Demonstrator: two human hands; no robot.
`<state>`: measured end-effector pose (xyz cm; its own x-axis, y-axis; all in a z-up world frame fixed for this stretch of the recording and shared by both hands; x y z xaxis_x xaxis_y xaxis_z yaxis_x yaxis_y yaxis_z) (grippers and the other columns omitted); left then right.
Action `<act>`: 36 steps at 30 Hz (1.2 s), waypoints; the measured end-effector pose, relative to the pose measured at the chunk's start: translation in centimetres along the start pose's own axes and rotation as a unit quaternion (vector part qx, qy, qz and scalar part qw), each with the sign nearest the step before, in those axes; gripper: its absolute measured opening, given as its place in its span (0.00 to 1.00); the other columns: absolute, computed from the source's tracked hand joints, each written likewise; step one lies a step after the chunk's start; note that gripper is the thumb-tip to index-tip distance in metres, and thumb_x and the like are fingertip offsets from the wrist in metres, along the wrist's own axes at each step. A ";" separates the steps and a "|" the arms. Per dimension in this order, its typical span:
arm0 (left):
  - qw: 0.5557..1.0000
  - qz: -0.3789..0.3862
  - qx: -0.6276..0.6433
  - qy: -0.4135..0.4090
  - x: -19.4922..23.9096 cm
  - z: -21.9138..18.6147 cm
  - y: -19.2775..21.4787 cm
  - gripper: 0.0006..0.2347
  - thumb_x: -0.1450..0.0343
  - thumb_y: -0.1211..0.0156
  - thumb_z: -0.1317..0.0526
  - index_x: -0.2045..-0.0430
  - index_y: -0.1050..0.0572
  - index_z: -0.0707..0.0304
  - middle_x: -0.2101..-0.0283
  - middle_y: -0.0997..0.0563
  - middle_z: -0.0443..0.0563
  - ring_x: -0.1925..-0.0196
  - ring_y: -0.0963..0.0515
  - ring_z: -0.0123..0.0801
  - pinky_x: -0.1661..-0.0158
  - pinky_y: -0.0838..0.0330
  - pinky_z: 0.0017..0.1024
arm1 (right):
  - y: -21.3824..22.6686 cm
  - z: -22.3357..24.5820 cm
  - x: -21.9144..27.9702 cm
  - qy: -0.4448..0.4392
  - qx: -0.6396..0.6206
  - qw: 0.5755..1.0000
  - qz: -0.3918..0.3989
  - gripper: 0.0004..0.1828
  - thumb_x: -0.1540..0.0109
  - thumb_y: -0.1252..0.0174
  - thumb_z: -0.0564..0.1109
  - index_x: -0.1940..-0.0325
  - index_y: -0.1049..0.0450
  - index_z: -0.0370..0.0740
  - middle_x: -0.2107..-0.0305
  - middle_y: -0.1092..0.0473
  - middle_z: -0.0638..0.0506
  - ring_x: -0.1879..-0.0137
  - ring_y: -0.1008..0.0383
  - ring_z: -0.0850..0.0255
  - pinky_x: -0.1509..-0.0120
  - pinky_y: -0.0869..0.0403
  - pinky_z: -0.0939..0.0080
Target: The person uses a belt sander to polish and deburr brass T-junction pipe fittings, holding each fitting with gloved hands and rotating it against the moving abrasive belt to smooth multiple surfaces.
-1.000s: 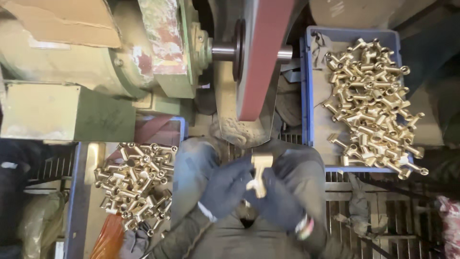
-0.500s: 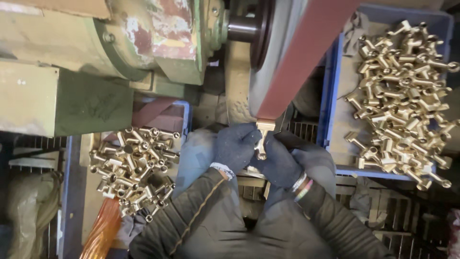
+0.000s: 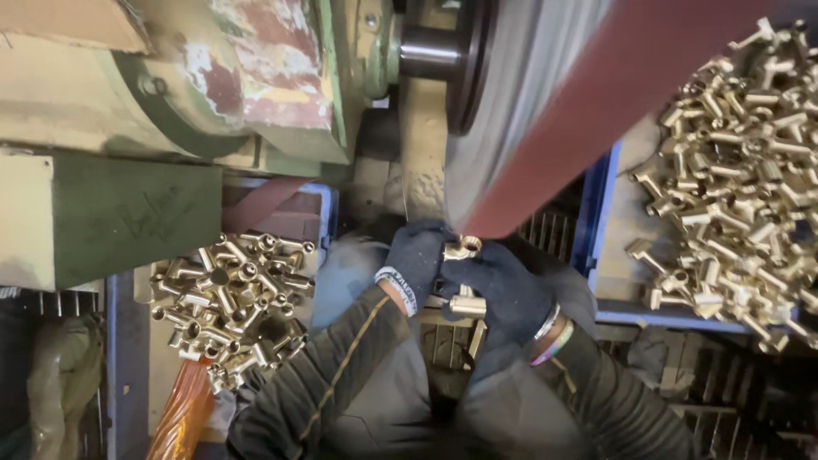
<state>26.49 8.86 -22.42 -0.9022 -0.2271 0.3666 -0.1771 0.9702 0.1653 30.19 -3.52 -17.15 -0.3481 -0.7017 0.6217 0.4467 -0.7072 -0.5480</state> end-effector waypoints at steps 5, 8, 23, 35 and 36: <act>0.988 -0.048 0.147 -0.017 5.2 -4.8 0.7 0.09 0.27 0.41 0.66 0.57 0.18 0.71 0.64 0.15 0.60 0.64 0.16 0.33 0.60 0.23 0.31 | -3.3 0.9 4.6 0.352 0.462 0.814 0.011 0.21 0.40 0.36 0.40 0.45 0.31 0.33 0.60 0.27 0.48 0.56 0.24 0.53 0.52 0.24 0.54; 0.985 -0.093 0.073 -0.121 7.6 -8.0 1.9 0.11 0.27 0.44 0.65 0.52 0.20 0.68 0.60 0.13 0.57 0.58 0.14 0.34 0.54 0.22 0.30 | -2.3 -0.9 2.8 0.191 0.651 0.735 -0.015 0.12 0.40 0.34 0.40 0.53 0.25 0.41 0.64 0.24 0.47 0.56 0.22 0.51 0.51 0.25 0.53; 0.985 -0.063 0.151 0.057 2.8 -1.5 0.0 0.07 0.28 0.39 0.66 0.70 0.19 0.75 0.75 0.20 0.54 0.71 0.24 0.25 0.68 0.28 0.27 | -2.7 -0.1 1.9 0.091 0.131 0.986 0.050 0.31 0.38 0.41 0.35 0.30 0.40 0.37 0.53 0.29 0.57 0.49 0.28 0.69 0.49 0.25 0.65; 0.935 -0.057 0.318 0.148 0.7 0.3 -0.4 0.10 0.31 0.43 0.64 0.67 0.17 0.74 0.70 0.16 0.54 0.70 0.18 0.31 0.67 0.24 0.28 | -0.7 -0.7 0.4 -0.033 0.048 0.998 -0.010 0.26 0.40 0.41 0.40 0.37 0.34 0.41 0.66 0.29 0.52 0.65 0.25 0.63 0.64 0.21 0.60; 0.952 -0.037 0.272 0.132 2.1 -0.8 -0.2 0.10 0.29 0.41 0.63 0.66 0.17 0.74 0.69 0.16 0.54 0.69 0.19 0.29 0.66 0.24 0.28 | -1.3 -0.7 1.6 0.032 0.123 0.992 0.008 0.28 0.40 0.41 0.39 0.36 0.35 0.39 0.64 0.30 0.51 0.62 0.26 0.64 0.62 0.22 0.61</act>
<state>24.95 8.09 -20.91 -0.7617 -0.2399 0.6019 -0.4785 0.8346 -0.2729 28.51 -3.78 -15.83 -0.3869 -0.7223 0.5732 0.6374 -0.6587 -0.3998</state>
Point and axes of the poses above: each hand's wrist, its own x-axis away from the middle knuckle, its own y-axis out of the back of the hand, z = x × y, the point moved 6 cm from there along -x, towards the middle knuckle
